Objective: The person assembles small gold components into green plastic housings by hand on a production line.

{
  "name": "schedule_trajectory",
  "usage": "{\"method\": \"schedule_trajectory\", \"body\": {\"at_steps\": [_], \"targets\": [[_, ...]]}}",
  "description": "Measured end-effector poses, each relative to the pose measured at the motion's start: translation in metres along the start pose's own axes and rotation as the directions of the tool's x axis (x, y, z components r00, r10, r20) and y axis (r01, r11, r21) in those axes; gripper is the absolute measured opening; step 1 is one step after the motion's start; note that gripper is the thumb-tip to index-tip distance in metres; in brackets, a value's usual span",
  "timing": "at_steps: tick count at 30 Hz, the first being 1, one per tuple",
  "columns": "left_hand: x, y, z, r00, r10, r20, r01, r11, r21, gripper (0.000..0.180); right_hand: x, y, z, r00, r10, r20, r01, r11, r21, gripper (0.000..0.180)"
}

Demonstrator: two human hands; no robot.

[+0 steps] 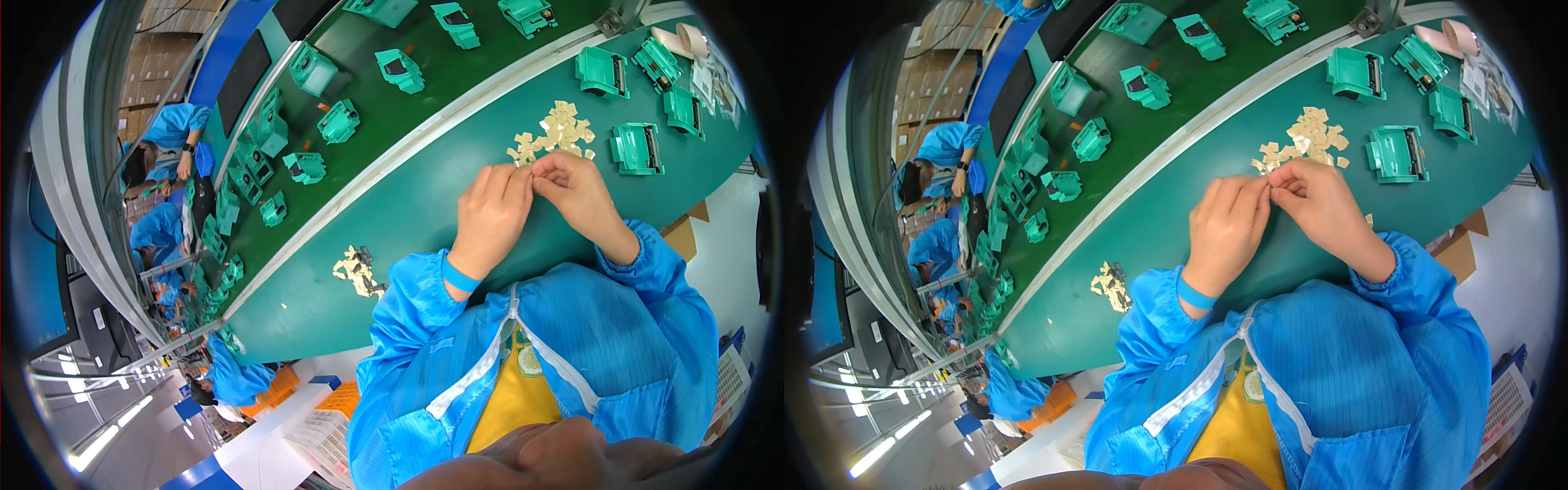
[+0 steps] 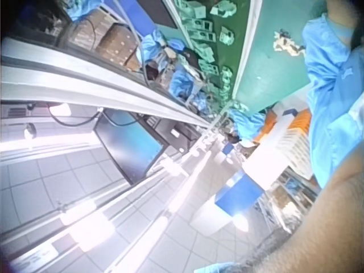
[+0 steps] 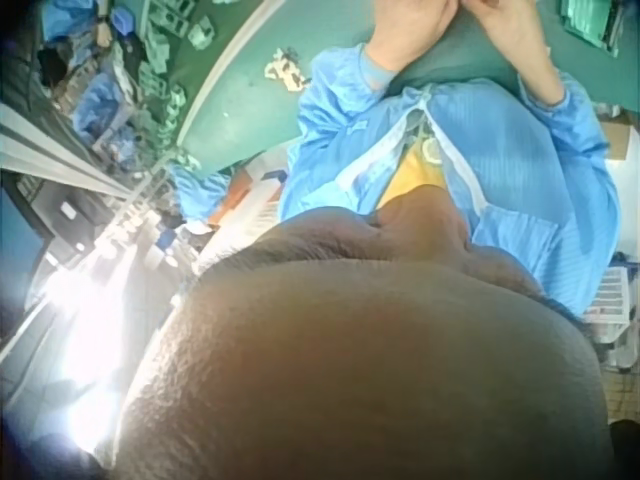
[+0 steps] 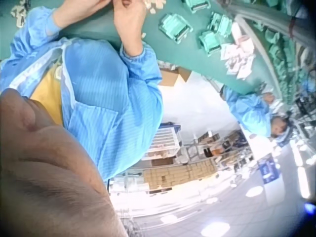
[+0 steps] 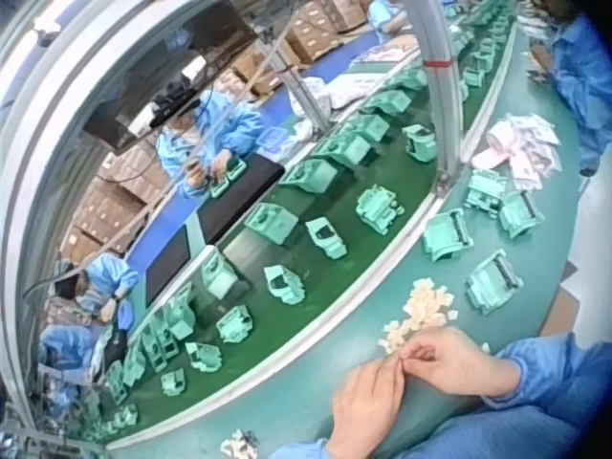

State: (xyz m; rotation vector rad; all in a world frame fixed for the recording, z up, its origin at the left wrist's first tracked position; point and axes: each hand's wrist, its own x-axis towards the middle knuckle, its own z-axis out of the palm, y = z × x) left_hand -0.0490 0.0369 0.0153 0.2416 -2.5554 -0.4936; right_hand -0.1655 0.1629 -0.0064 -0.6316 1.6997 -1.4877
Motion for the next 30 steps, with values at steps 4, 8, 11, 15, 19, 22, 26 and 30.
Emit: {"method": "schedule_trajectory", "body": {"at_steps": [4, 8, 11, 15, 19, 22, 26, 30], "targets": [[0.004, -0.001, 0.015, 1.000, 0.019, 0.015, -0.019, 1.000, -0.019, 0.016, 0.000, 0.009, -0.010, 0.999, 0.029, -0.020, -0.027, 0.998, 0.057, 0.014], [0.007, -0.001, 0.018, 1.000, 0.013, 0.017, -0.012, 0.998, -0.059, 0.015, 0.000, 0.009, -0.016, 0.998, 0.056, -0.034, -0.053, 0.995, 0.082, 0.011], [0.007, 0.000, 0.018, 0.998, -0.028, -0.054, 0.023, 0.996, -0.091, 0.013, 0.001, 0.003, -0.015, 0.997, 0.014, -0.070, -0.008, 0.996, 0.086, 0.010], [0.006, -0.004, 0.017, 0.998, -0.060, 0.001, 0.059, 0.987, -0.147, 0.011, 0.003, 0.001, -0.012, 0.997, -0.029, -0.067, 0.032, 0.999, 0.042, 0.011], [0.007, -0.006, 0.015, 0.998, -0.057, -0.002, 0.056, 0.981, -0.184, 0.010, 0.002, -0.005, -0.008, 0.980, -0.182, -0.080, 0.169, 0.975, -0.144, 0.016], [0.007, -0.007, 0.014, 0.999, -0.034, 0.027, 0.038, 0.983, -0.177, 0.011, 0.000, -0.006, -0.006, 0.964, -0.256, -0.065, 0.234, 0.941, -0.243, 0.020], [0.005, -0.004, 0.018, 0.999, 0.006, 0.034, -0.002, 0.995, -0.097, 0.012, -0.002, -0.008, -0.009, 0.948, -0.317, -0.005, 0.285, 0.859, -0.426, 0.026], [0.003, -0.008, 0.023, 0.999, -0.007, 0.049, 0.012, 0.993, -0.117, 0.011, 0.001, -0.005, -0.010, 0.948, -0.319, 0.000, 0.290, 0.861, -0.417, 0.026]]}}
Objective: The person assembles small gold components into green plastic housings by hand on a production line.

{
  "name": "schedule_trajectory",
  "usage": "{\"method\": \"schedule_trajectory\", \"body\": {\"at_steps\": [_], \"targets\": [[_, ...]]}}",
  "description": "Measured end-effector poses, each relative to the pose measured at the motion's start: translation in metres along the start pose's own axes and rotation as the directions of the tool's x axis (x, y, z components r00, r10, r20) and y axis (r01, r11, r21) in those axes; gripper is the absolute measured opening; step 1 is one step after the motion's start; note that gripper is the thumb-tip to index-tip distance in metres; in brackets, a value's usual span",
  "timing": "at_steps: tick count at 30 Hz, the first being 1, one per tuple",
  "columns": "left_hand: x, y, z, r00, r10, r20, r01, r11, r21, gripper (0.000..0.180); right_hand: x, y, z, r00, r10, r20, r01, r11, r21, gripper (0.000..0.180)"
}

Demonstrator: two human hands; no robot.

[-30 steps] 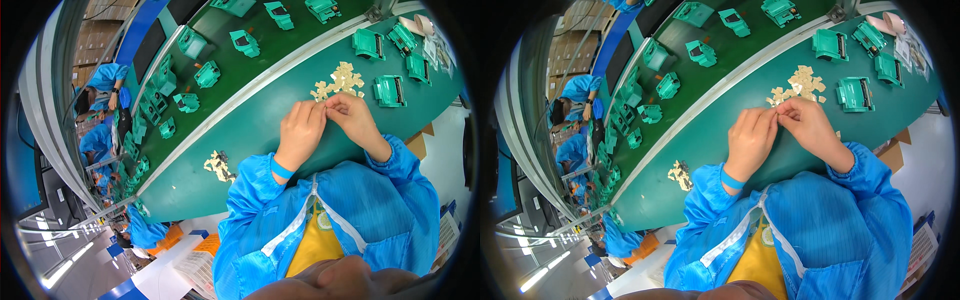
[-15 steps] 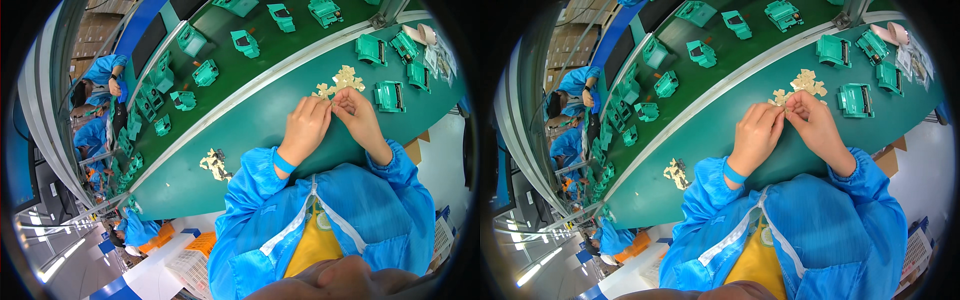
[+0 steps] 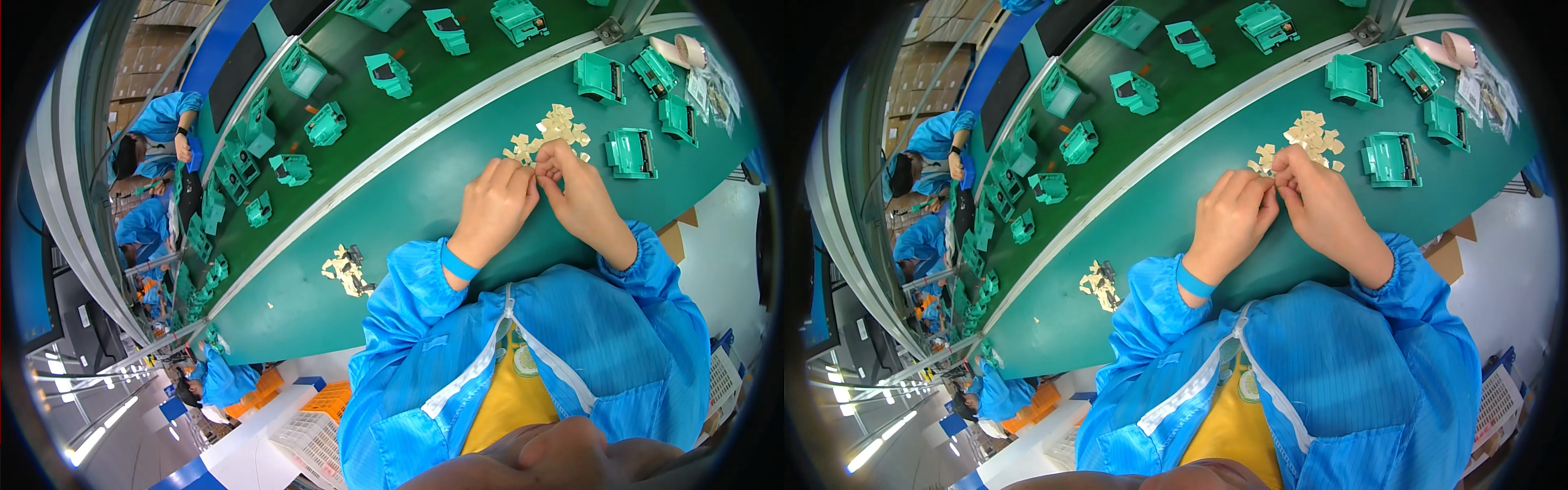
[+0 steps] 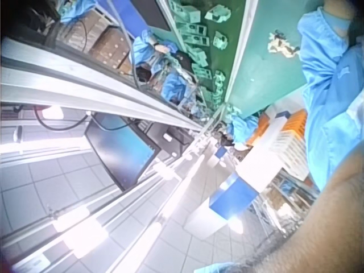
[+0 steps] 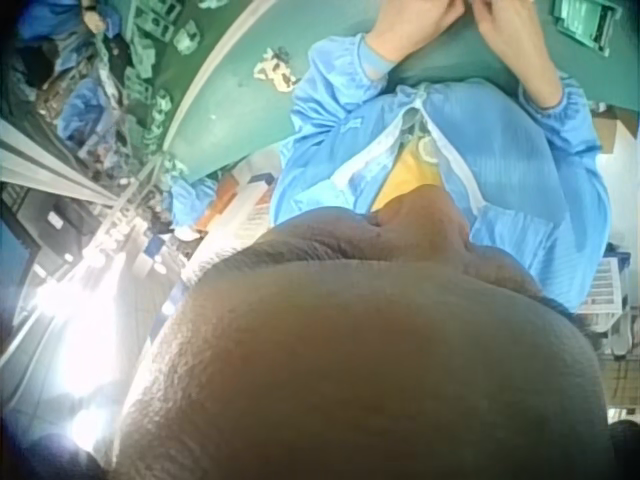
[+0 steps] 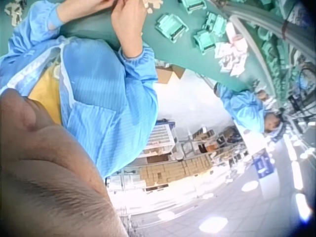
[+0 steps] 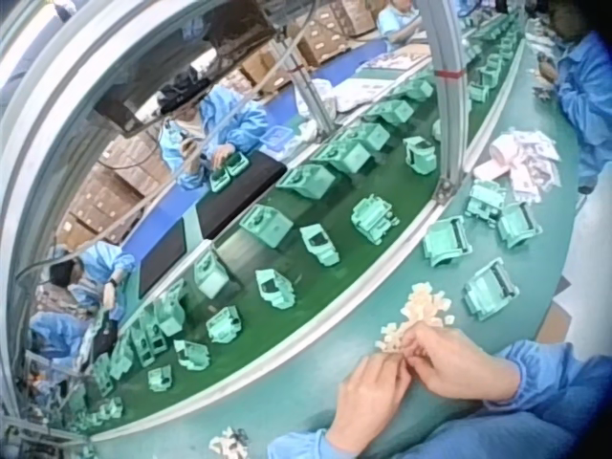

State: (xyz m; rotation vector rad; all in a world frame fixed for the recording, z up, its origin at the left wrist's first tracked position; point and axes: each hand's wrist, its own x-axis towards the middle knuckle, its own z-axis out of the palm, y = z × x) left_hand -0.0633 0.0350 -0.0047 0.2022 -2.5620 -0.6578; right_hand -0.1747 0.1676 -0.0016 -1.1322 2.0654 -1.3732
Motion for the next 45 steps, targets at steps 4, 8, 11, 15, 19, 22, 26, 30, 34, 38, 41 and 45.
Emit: {"method": "schedule_trajectory", "body": {"at_steps": [4, 8, 11, 15, 19, 22, 26, 30, 34, 38, 41, 45], "targets": [[0.000, -0.004, 0.004, 0.995, -0.078, -0.070, 0.067, 0.987, -0.147, 0.006, 0.002, 0.001, -0.012, 0.996, 0.072, 0.052, -0.080, 0.982, 0.173, 0.026], [0.002, -0.019, 0.015, 0.969, -0.242, -0.055, 0.228, 0.955, -0.191, 0.004, 0.004, 0.007, -0.027, 0.989, 0.150, 0.018, -0.151, 0.970, 0.192, 0.025], [0.005, -0.031, 0.026, 0.965, -0.259, -0.034, 0.253, 0.959, -0.129, 0.003, 0.007, 0.013, -0.037, 0.989, 0.145, 0.029, -0.148, 0.975, 0.165, 0.025], [0.011, -0.034, 0.030, 0.981, -0.192, -0.017, 0.187, 0.968, -0.165, 0.012, 0.009, 0.010, -0.037, 0.990, 0.131, 0.051, -0.136, 0.985, 0.106, 0.024], [0.012, -0.026, 0.017, 1.000, -0.026, -0.002, 0.024, 0.935, -0.354, 0.023, 0.010, 0.010, -0.033, 0.983, 0.110, 0.147, -0.122, 0.990, 0.076, 0.024], [0.011, -0.016, 0.003, 0.987, -0.068, 0.148, 0.114, 0.937, -0.329, 0.020, 0.013, 0.008, -0.032, 0.977, 0.090, 0.192, -0.104, 0.992, 0.065, 0.025], [0.004, -0.019, 0.001, 0.962, -0.116, 0.248, 0.187, 0.940, -0.286, 0.017, 0.016, 0.004, -0.027, 0.992, 0.046, 0.119, -0.057, 0.995, 0.085, 0.024], [-0.003, -0.023, 0.004, 0.929, -0.289, 0.231, 0.369, 0.769, -0.521, 0.013, 0.017, -0.009, -0.026, 0.998, -0.050, 0.026, 0.053, 0.991, -0.120, 0.019], [-0.004, -0.020, 0.001, 0.944, -0.284, 0.165, 0.327, 0.760, -0.562, 0.012, 0.015, -0.006, -0.018, 0.996, -0.088, 0.026, 0.090, 0.992, -0.093, 0.009], [-0.002, -0.016, -0.002, 0.950, -0.290, 0.116, 0.307, 0.803, -0.511, 0.011, 0.017, -0.009, -0.016, 0.987, -0.147, 0.069, 0.156, 0.976, -0.151, 0.008], [-0.004, -0.016, -0.005, 0.955, -0.264, 0.138, 0.298, 0.815, -0.498, 0.010, 0.014, -0.007, -0.017, 0.980, -0.185, 0.072, 0.196, 0.959, -0.206, 0.009], [-0.009, -0.016, -0.012, 0.966, -0.247, 0.083, 0.256, 0.842, -0.475, 0.009, 0.026, -0.012, -0.010, 0.944, -0.291, 0.159, 0.318, 0.929, -0.188, 0.008]]}}
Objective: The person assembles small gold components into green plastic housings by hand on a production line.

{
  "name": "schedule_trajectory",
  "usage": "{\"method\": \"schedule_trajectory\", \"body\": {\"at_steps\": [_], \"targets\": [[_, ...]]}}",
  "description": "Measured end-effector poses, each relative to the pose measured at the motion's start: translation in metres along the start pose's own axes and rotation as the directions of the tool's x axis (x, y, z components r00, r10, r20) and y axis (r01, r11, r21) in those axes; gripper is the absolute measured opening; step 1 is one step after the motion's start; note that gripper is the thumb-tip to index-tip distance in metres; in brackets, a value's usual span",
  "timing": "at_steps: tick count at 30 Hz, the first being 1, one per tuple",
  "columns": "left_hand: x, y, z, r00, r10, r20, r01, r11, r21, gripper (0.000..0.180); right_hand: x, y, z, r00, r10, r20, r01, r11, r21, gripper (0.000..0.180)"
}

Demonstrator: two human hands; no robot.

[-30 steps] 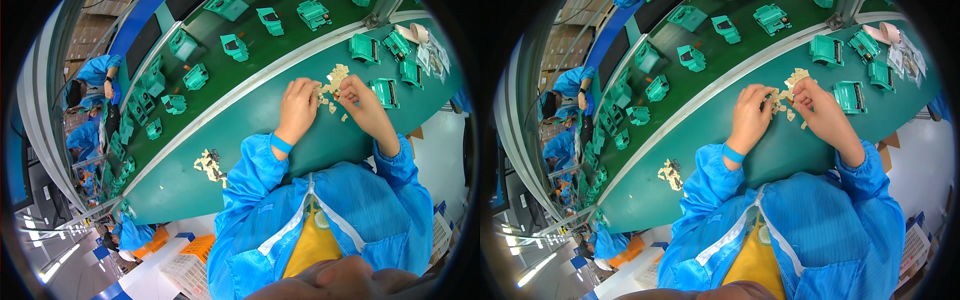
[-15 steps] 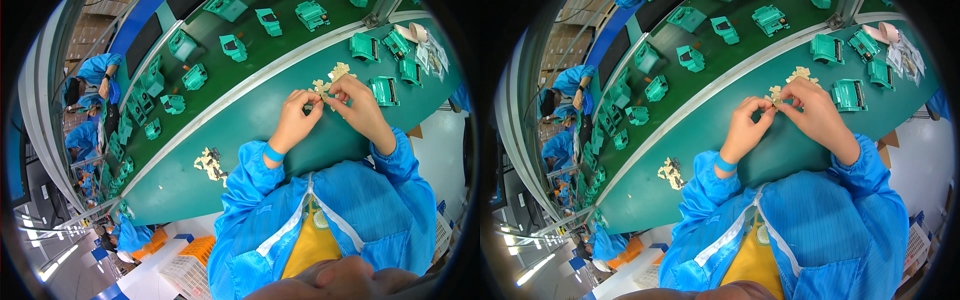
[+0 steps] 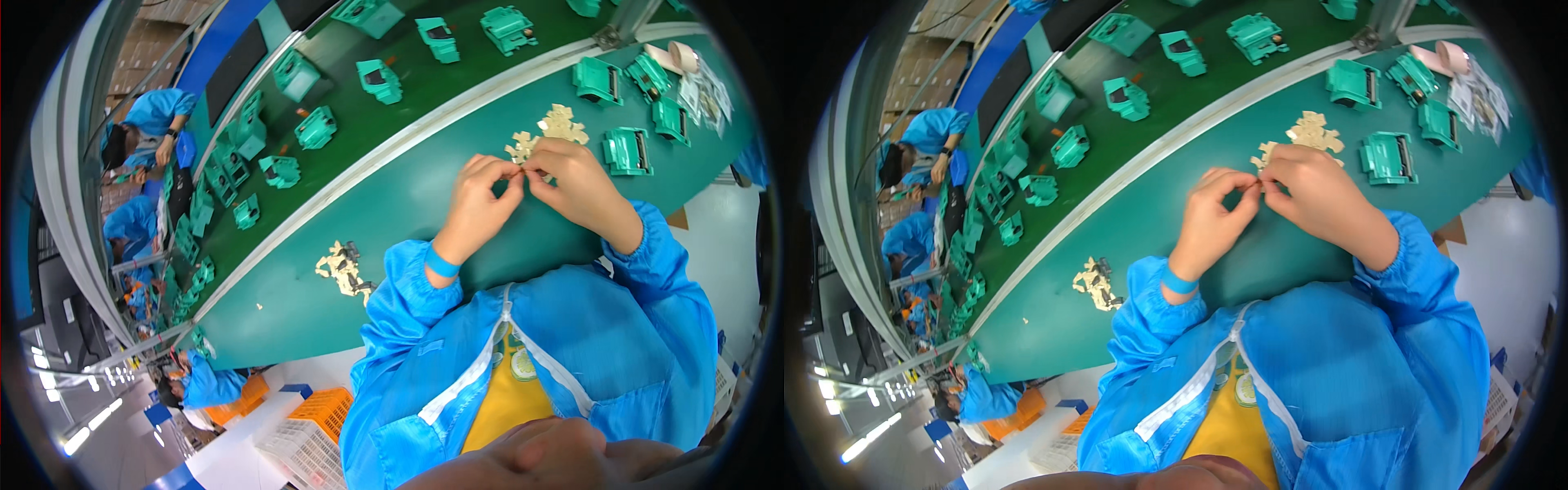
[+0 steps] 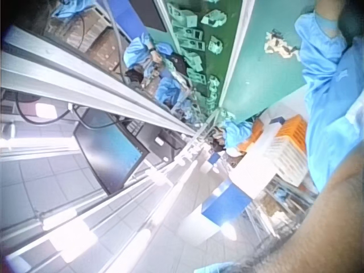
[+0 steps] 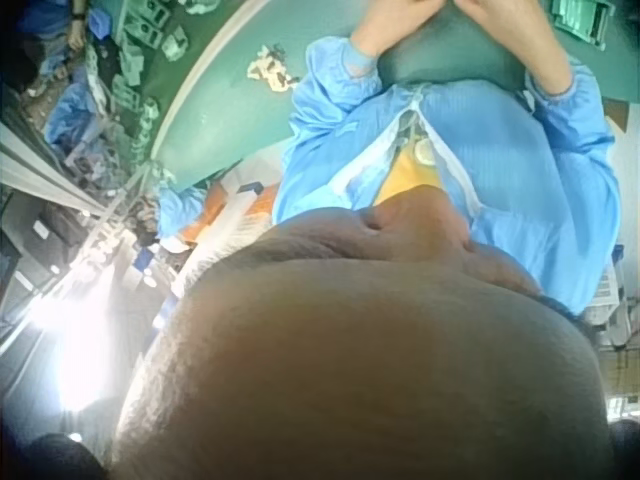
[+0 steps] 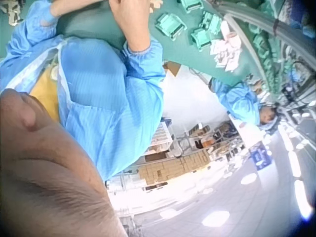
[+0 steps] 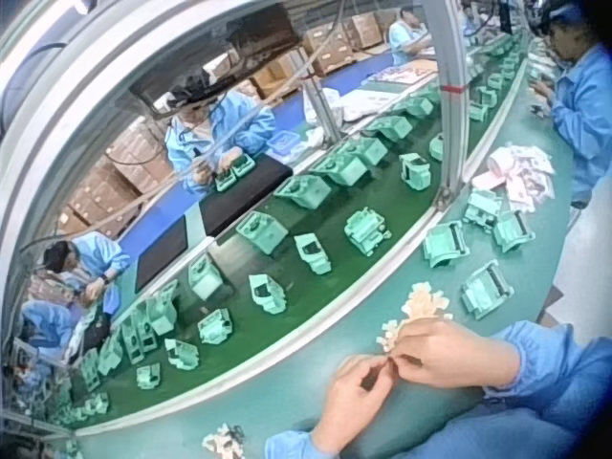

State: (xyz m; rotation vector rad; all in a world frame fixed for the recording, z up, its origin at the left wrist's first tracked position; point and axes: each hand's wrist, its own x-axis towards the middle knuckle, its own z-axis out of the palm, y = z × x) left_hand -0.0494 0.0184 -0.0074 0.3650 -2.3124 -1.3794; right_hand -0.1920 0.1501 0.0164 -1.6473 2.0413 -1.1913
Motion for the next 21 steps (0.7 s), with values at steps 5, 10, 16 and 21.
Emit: {"method": "schedule_trajectory", "body": {"at_steps": [5, 10, 16, 21], "targets": [[-0.003, 0.008, -0.006, 1.000, 0.007, -0.022, -0.007, 1.000, -0.005, 0.009, 0.003, -0.006, -0.005, 0.992, 0.122, 0.017, -0.123, 0.991, 0.054, 0.007], [-0.005, 0.002, -0.009, 0.978, 0.172, -0.118, -0.136, 0.954, 0.267, 0.009, 0.009, 0.049, -0.004, 0.924, 0.218, -0.315, -0.252, 0.965, -0.073, 0.009], [-0.007, -0.001, -0.014, 0.923, 0.372, -0.097, -0.232, 0.741, 0.630, 0.013, 0.005, 0.059, 0.010, 0.932, 0.265, -0.248, -0.281, 0.959, -0.031, 0.010], [-0.006, -0.001, -0.014, 0.897, 0.427, -0.110, -0.243, 0.685, 0.686, 0.017, 0.023, 0.020, 0.005, 0.882, 0.458, -0.106, -0.343, 0.781, 0.521, 0.017]]}}
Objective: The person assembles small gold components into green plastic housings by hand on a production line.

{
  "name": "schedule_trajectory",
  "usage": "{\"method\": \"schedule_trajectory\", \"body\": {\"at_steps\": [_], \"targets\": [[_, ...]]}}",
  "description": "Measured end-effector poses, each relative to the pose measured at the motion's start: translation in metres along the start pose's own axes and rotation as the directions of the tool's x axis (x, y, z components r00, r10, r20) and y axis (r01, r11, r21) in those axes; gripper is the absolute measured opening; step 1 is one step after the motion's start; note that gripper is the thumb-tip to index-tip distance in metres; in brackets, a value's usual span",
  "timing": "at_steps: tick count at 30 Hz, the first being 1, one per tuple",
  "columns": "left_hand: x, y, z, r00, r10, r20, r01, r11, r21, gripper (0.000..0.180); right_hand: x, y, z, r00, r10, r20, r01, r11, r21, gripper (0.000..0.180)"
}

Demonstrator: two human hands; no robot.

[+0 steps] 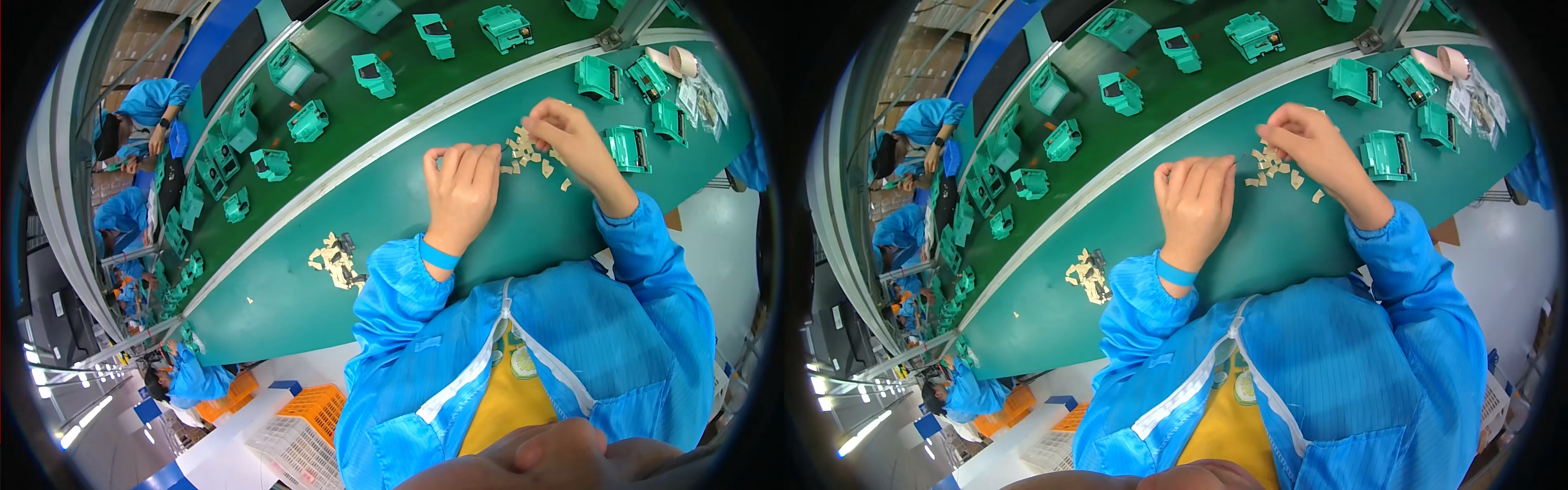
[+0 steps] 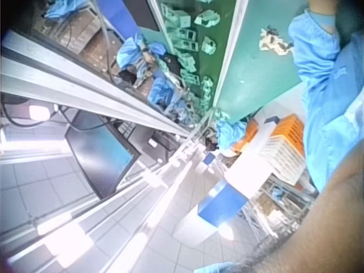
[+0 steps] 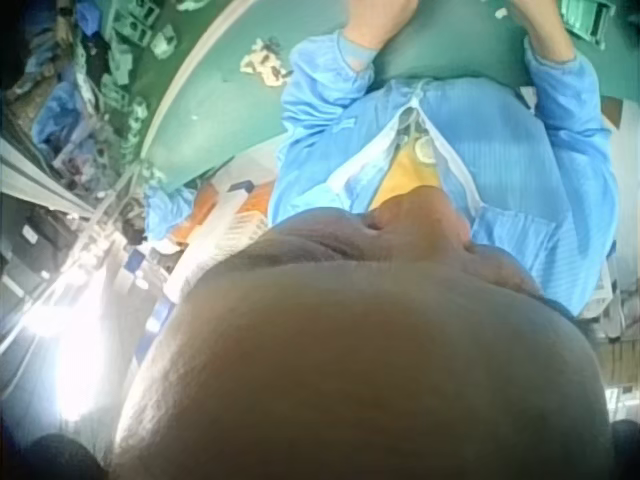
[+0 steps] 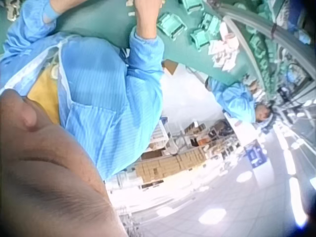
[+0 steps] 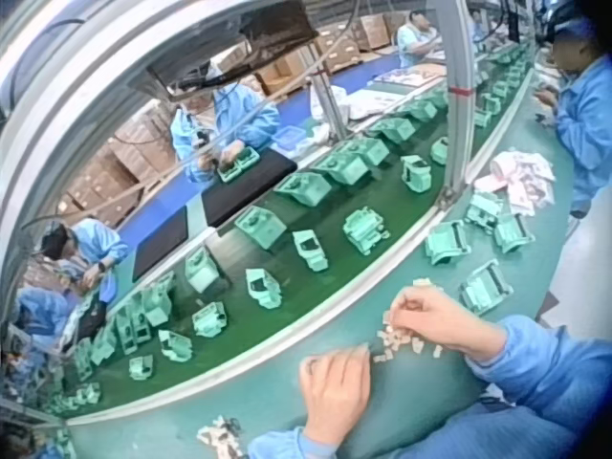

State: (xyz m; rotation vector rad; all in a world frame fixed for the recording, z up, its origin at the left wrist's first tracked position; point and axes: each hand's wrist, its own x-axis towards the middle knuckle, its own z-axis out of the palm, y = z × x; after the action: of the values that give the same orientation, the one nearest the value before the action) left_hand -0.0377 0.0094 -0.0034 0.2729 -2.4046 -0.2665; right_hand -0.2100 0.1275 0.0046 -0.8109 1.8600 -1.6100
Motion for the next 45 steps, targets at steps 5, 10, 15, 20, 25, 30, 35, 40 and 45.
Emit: {"method": "schedule_trajectory", "body": {"at_steps": [5, 10, 15, 20, 25, 30, 35, 40, 45], "targets": [[-0.001, -0.007, 0.001, 0.999, 0.035, -0.028, -0.033, 0.997, 0.068, 0.018, 0.018, -0.016, 0.013, 0.724, 0.497, 0.479, -0.596, 0.800, 0.071, 0.031], [-0.005, -0.008, -0.023, 0.999, -0.019, -0.047, 0.025, 0.992, 0.120, 0.025, 0.046, -0.027, 0.017, 0.778, 0.317, 0.542, -0.441, 0.891, 0.111, 0.032], [-0.031, 0.000, -0.051, 0.985, -0.162, -0.057, 0.161, 0.987, -0.014, 0.027, 0.151, 0.014, -0.005, 0.823, -0.563, -0.079, 0.234, 0.462, -0.855, 0.073], [-0.063, -0.005, -0.079, 0.952, -0.306, -0.027, 0.304, 0.951, -0.053, 0.020, 0.175, 0.035, -0.001, 0.972, -0.138, -0.189, -0.081, 0.559, -0.825, 0.110], [-0.093, -0.018, -0.097, 0.880, -0.474, -0.024, 0.471, 0.878, -0.083, 0.016, 0.102, -0.011, 0.031, 0.881, -0.028, 0.473, 0.313, 0.784, -0.536, 0.107], [-0.080, -0.028, -0.094, 0.895, -0.436, 0.089, 0.445, 0.880, -0.165, 0.018, 0.030, -0.027, 0.074, 0.494, -0.101, 0.864, 0.674, 0.671, -0.307, 0.092], [-0.067, -0.030, -0.088, 0.905, -0.224, 0.361, 0.347, 0.879, -0.327, 0.049, 0.025, -0.041, 0.058, 0.661, -0.264, 0.702, 0.616, 0.725, -0.307, 0.062], [-0.063, -0.026, -0.070, 0.860, -0.168, 0.482, 0.313, 0.919, -0.239, 0.063, -0.003, -0.022, 0.046, 0.783, 0.032, 0.621, -0.200, 0.959, 0.202, 0.013], [-0.067, -0.014, -0.056, 0.854, -0.341, 0.394, 0.414, 0.903, -0.114, 0.072, -0.046, 0.027, 0.051, 0.766, 0.278, 0.580, -0.519, 0.800, 0.301, 0.005]]}}
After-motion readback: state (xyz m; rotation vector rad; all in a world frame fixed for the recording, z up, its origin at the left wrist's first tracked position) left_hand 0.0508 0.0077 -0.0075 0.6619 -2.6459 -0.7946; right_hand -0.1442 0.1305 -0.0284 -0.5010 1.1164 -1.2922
